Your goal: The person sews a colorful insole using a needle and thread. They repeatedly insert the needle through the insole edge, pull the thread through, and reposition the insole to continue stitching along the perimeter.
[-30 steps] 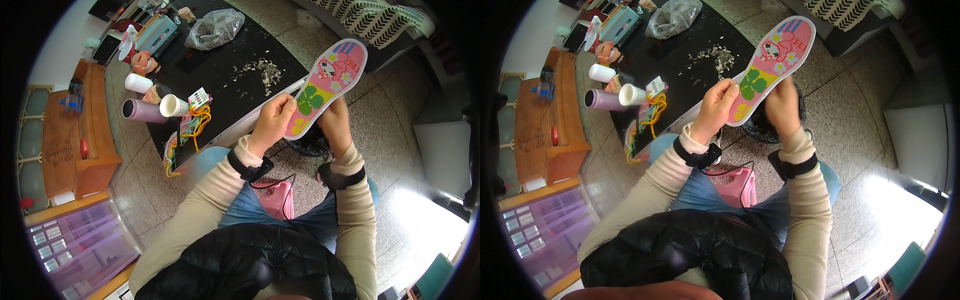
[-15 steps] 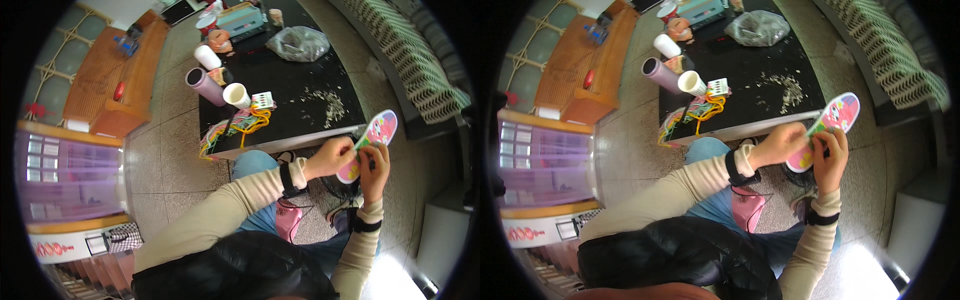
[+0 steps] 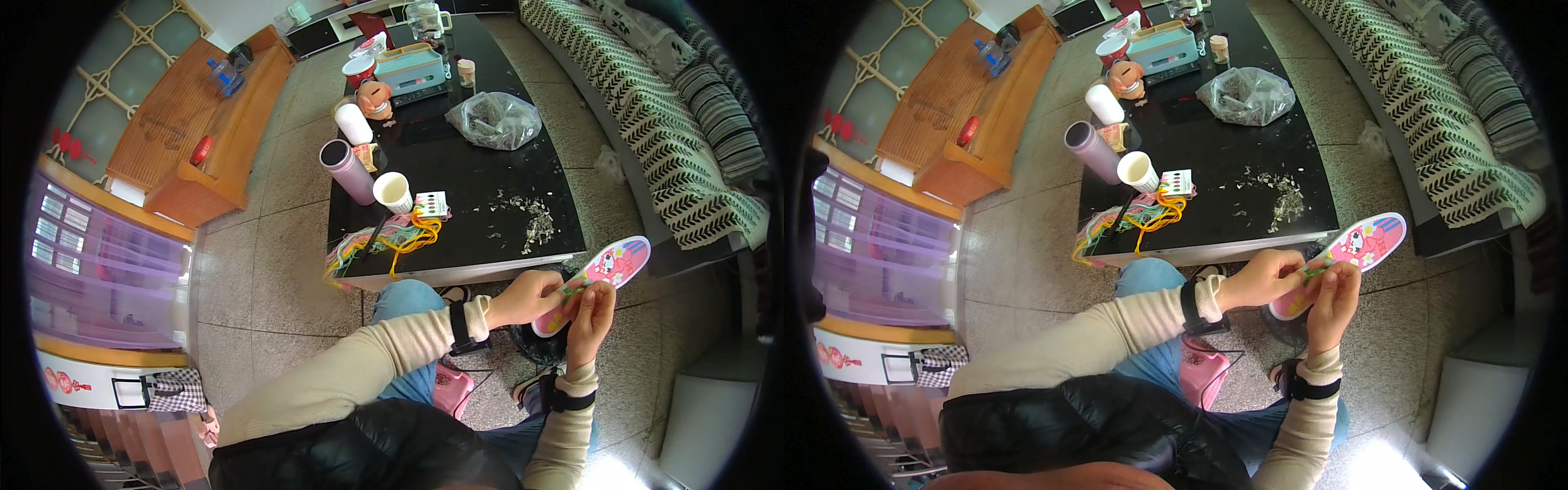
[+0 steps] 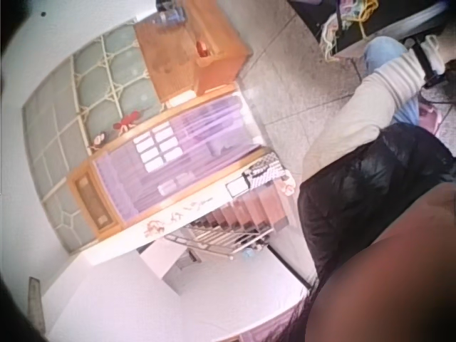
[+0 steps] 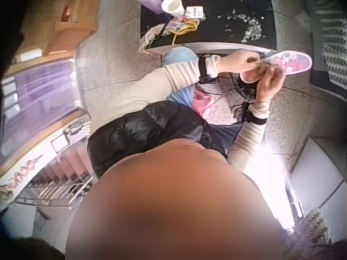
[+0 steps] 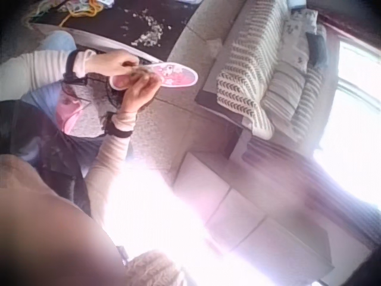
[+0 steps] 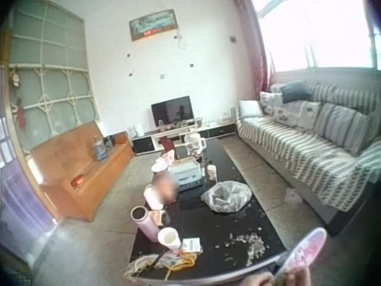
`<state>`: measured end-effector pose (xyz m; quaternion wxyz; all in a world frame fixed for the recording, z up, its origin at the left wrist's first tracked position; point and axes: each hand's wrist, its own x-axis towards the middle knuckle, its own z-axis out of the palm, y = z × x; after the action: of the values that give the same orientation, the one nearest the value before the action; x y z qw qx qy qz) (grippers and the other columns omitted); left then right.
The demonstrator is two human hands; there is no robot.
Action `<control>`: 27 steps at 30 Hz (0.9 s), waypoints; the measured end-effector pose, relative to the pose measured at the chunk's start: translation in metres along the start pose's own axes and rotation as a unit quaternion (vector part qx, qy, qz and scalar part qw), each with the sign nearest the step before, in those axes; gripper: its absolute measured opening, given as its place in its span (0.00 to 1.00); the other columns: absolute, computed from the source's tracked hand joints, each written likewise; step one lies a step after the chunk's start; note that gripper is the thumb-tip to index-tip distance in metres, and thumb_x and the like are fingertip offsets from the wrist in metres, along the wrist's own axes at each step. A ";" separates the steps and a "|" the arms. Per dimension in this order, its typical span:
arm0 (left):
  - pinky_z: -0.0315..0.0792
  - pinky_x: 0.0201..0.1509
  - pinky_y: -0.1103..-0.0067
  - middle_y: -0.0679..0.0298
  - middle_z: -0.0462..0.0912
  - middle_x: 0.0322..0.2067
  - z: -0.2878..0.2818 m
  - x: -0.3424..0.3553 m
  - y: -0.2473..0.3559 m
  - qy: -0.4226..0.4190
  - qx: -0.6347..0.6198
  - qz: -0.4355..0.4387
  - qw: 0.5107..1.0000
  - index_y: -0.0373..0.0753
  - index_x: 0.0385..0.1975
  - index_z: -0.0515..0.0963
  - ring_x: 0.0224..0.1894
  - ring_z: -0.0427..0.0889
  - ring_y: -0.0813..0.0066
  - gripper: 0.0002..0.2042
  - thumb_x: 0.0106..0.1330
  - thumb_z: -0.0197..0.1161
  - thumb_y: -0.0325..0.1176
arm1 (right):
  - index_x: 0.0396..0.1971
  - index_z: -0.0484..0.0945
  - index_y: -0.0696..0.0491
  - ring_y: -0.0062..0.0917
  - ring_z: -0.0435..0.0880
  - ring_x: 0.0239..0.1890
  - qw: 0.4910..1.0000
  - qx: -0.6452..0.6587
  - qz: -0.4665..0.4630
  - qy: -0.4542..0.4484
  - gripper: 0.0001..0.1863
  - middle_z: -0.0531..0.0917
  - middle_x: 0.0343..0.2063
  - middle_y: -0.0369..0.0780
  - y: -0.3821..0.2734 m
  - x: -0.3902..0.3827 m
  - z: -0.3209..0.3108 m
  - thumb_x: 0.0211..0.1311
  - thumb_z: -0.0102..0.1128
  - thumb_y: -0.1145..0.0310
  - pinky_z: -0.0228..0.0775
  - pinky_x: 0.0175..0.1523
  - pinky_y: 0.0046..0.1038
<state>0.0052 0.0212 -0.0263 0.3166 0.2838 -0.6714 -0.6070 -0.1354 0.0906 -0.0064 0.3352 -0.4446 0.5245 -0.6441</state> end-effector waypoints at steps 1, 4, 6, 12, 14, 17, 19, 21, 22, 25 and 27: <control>0.66 0.29 0.80 0.66 0.77 0.20 0.000 0.000 -0.001 0.001 -0.026 0.006 1.000 0.32 0.28 0.76 0.26 0.70 0.85 0.09 0.69 0.61 0.31 | 0.40 0.67 0.53 0.14 0.70 0.25 0.995 0.071 0.068 -0.001 0.04 0.72 0.26 0.33 -0.001 -0.002 -0.001 0.78 0.47 0.69 0.63 0.32 0.16; 0.66 0.29 0.80 0.68 0.76 0.22 -0.002 0.000 -0.003 0.026 0.004 0.023 0.999 0.33 0.29 0.76 0.27 0.71 0.86 0.08 0.69 0.60 0.30 | 0.41 0.66 0.51 0.13 0.64 0.22 0.982 0.161 0.101 -0.013 0.06 0.67 0.22 0.30 -0.009 -0.001 -0.002 0.79 0.46 0.65 0.56 0.27 0.15; 0.68 0.31 0.81 0.69 0.75 0.23 -0.007 0.004 -0.004 0.041 -0.002 0.020 0.999 0.32 0.30 0.76 0.29 0.71 0.87 0.08 0.70 0.60 0.30 | 0.41 0.66 0.51 0.12 0.60 0.22 0.980 0.186 0.075 0.011 0.06 0.65 0.22 0.30 -0.017 0.001 -0.002 0.79 0.46 0.65 0.53 0.27 0.16; 0.68 0.29 0.83 0.70 0.76 0.23 -0.014 0.008 0.000 0.094 0.036 0.023 0.995 0.33 0.35 0.78 0.27 0.71 0.89 0.07 0.72 0.60 0.31 | 0.42 0.66 0.50 0.12 0.58 0.22 0.965 0.253 0.032 0.056 0.04 0.64 0.25 0.30 -0.032 -0.001 0.004 0.79 0.46 0.66 0.54 0.28 0.17; 0.68 0.30 0.83 0.70 0.76 0.24 -0.013 0.007 0.002 0.101 0.027 0.041 0.994 0.33 0.36 0.78 0.28 0.71 0.89 0.07 0.72 0.61 0.31 | 0.42 0.67 0.50 0.12 0.58 0.21 0.956 0.284 0.059 0.048 0.04 0.65 0.26 0.30 -0.032 -0.002 0.007 0.79 0.45 0.66 0.54 0.26 0.17; 0.69 0.31 0.84 0.69 0.76 0.26 -0.011 0.006 0.004 0.121 0.028 0.073 0.990 0.32 0.36 0.78 0.29 0.71 0.88 0.07 0.71 0.62 0.31 | 0.43 0.67 0.49 0.11 0.59 0.20 0.958 0.258 0.101 0.075 0.04 0.65 0.25 0.30 -0.031 -0.003 0.008 0.79 0.45 0.67 0.53 0.24 0.15; 0.69 0.32 0.84 0.69 0.76 0.28 -0.010 0.007 0.002 0.130 0.025 0.085 0.988 0.32 0.36 0.78 0.29 0.72 0.87 0.07 0.71 0.63 0.30 | 0.43 0.69 0.50 0.09 0.61 0.20 0.960 0.241 0.124 0.071 0.04 0.66 0.23 0.29 -0.029 -0.004 0.009 0.79 0.46 0.68 0.52 0.22 0.14; 0.69 0.32 0.84 0.69 0.77 0.28 -0.010 0.008 0.000 0.138 0.043 0.085 0.986 0.32 0.37 0.79 0.29 0.72 0.87 0.06 0.70 0.64 0.29 | 0.45 0.72 0.52 0.09 0.59 0.21 0.962 0.191 0.185 0.064 0.06 0.65 0.23 0.28 -0.028 -0.004 0.010 0.77 0.49 0.68 0.52 0.23 0.16; 0.69 0.32 0.84 0.70 0.77 0.28 -0.010 0.007 -0.001 0.132 0.046 0.085 0.987 0.33 0.37 0.79 0.29 0.72 0.87 0.06 0.69 0.65 0.29 | 0.44 0.73 0.55 0.10 0.60 0.19 0.961 0.197 0.186 0.049 0.07 0.66 0.21 0.28 -0.026 -0.005 0.010 0.77 0.50 0.68 0.52 0.22 0.16; 0.71 0.34 0.87 0.72 0.80 0.28 -0.009 0.007 -0.002 0.124 0.006 0.069 0.990 0.33 0.37 0.80 0.31 0.75 0.90 0.06 0.70 0.65 0.30 | 0.42 0.74 0.58 0.12 0.62 0.16 0.946 0.225 0.231 0.024 0.08 0.68 0.18 0.30 -0.022 -0.005 0.011 0.76 0.51 0.68 0.53 0.20 0.17; 0.72 0.35 0.88 0.72 0.82 0.29 -0.009 0.006 -0.002 0.116 -0.027 0.040 0.992 0.33 0.38 0.80 0.31 0.76 0.90 0.06 0.71 0.65 0.31 | 0.41 0.74 0.58 0.12 0.64 0.16 0.944 0.223 0.240 0.024 0.08 0.70 0.18 0.31 -0.020 -0.004 0.012 0.75 0.53 0.67 0.55 0.20 0.17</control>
<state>0.0085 0.0104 -0.0267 0.4241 0.3161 -0.6243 -0.5749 -0.1219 0.0944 0.0128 0.5578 -0.2034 0.4666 -0.6555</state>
